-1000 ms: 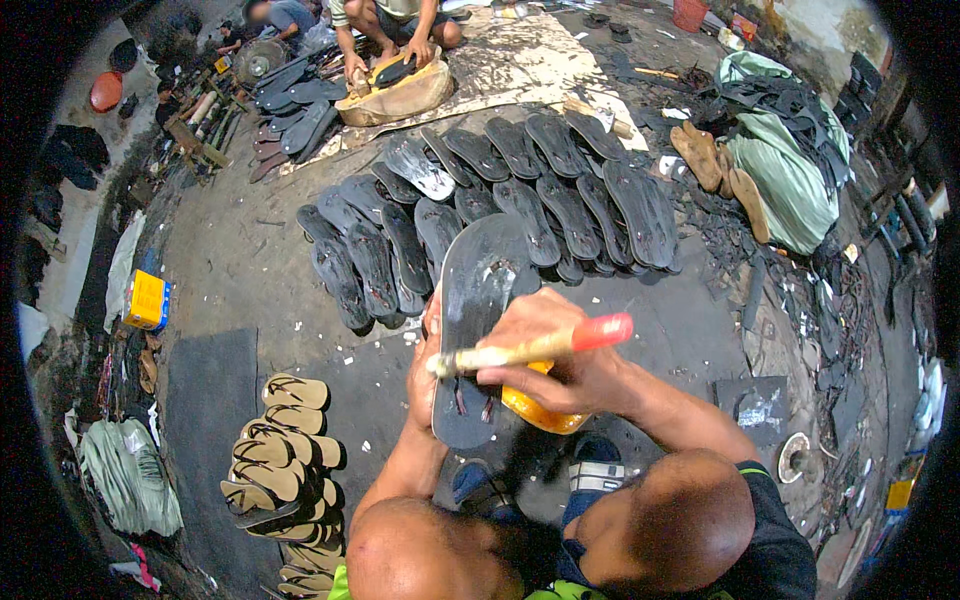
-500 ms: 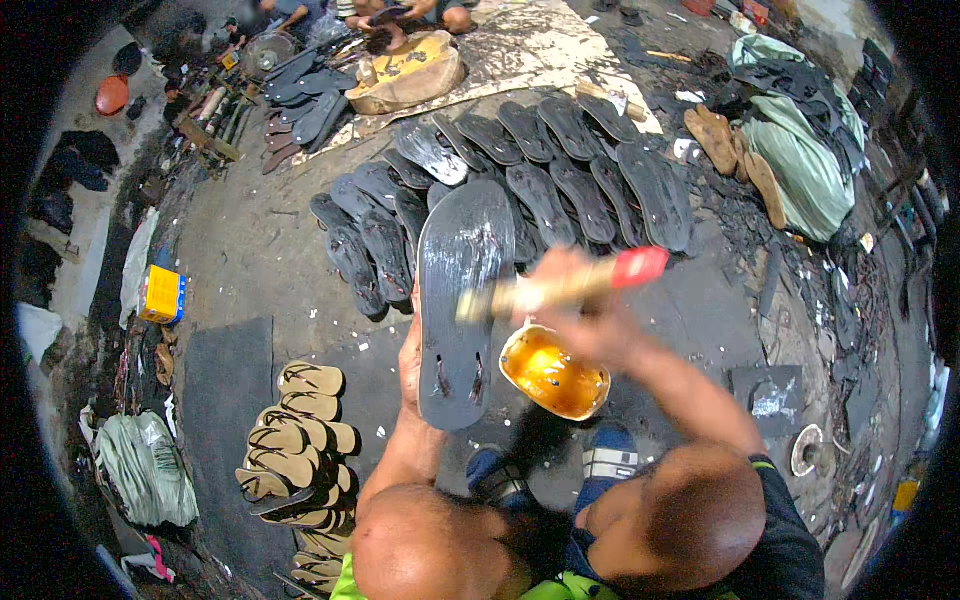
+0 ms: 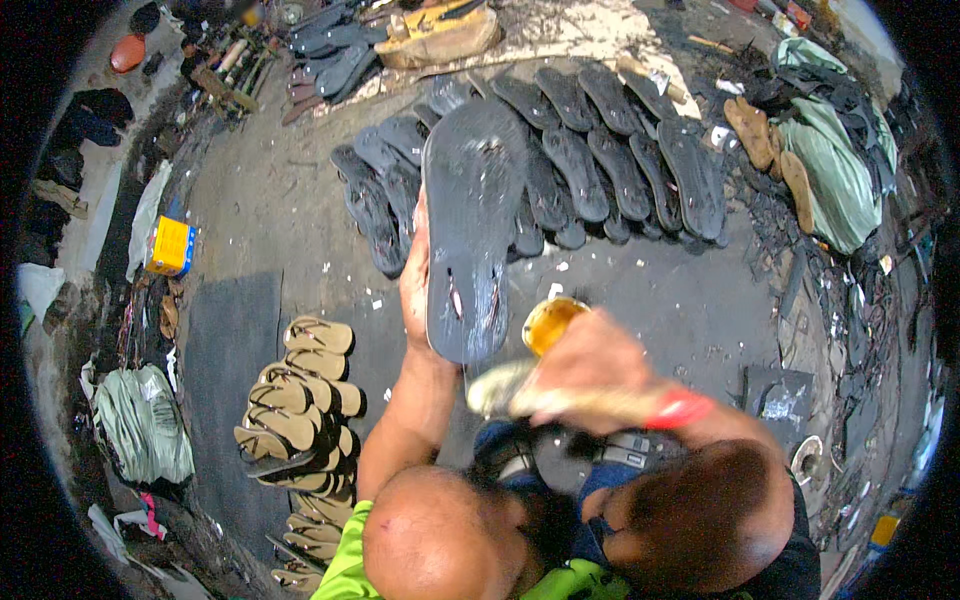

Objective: The person sits on the floor and repeatedly picks up black slipper soles, applies a yellow substance with a brush, and places them in a row. The person handles the soles one at a time, dipping the brush into a container between applications.

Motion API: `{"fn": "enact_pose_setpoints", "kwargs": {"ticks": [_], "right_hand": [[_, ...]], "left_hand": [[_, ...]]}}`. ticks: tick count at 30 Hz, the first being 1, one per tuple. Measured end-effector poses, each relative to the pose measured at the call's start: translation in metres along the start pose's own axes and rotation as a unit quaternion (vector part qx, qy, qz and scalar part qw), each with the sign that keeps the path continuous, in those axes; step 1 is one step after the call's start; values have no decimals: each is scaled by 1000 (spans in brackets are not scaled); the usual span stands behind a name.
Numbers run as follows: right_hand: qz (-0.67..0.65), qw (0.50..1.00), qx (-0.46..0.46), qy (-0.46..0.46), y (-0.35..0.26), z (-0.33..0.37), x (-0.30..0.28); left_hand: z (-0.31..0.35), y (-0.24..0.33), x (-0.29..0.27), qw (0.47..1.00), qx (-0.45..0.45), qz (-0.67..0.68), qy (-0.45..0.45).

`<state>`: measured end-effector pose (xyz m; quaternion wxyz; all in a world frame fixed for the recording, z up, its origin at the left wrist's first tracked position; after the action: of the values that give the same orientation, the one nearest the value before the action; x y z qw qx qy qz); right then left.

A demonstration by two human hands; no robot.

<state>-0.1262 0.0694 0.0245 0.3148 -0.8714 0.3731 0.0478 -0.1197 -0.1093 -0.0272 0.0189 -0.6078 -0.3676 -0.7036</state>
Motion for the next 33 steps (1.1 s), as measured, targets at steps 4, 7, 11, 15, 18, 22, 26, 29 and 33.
{"fn": "enact_pose_setpoints", "kwargs": {"ticks": [4, 7, 11, 15, 18, 22, 26, 29, 33], "right_hand": [[68, 985, 92, 126, 37, -52, -62], [78, 997, -12, 16, 35, -53, -23], [68, 990, -40, -118, -20, -32, 12], [98, 994, 13, -50, -13, -19, 1], [30, 996, 0, -80, -15, -26, 5], [0, 997, 57, 51, 20, -42, -29], [47, 957, 215, 190, 65, -59, -93], [146, 943, 253, 160, 89, -50, -120], [49, 950, 206, 228, 88, -26, -117]], "left_hand": [[5, -43, 18, 995, -78, 62, -27], [3, -43, 12, 988, -102, 91, -66], [-2, -34, 8, 995, -83, 27, -44], [-2, -40, 4, 994, -103, 32, -20], [1, -40, 3, 997, -67, -26, -21], [26, -53, 10, 985, -84, 1, -152], [38, -56, 14, 986, -90, -105, -95], [46, -48, 14, 973, -106, -151, -140], [38, -37, 1, 990, -110, -69, -52]]}}
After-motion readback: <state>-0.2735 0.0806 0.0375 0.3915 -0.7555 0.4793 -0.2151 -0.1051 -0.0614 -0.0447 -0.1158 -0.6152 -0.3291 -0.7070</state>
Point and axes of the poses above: each hand's wrist, its own z-axis away from the middle knuckle, its own x-axis out of the palm, y = z × x, the point moved 9 cm from there along -z, towards the middle knuckle, and after that the axes turned 3 degrees about -z, right-handed, at the moved point
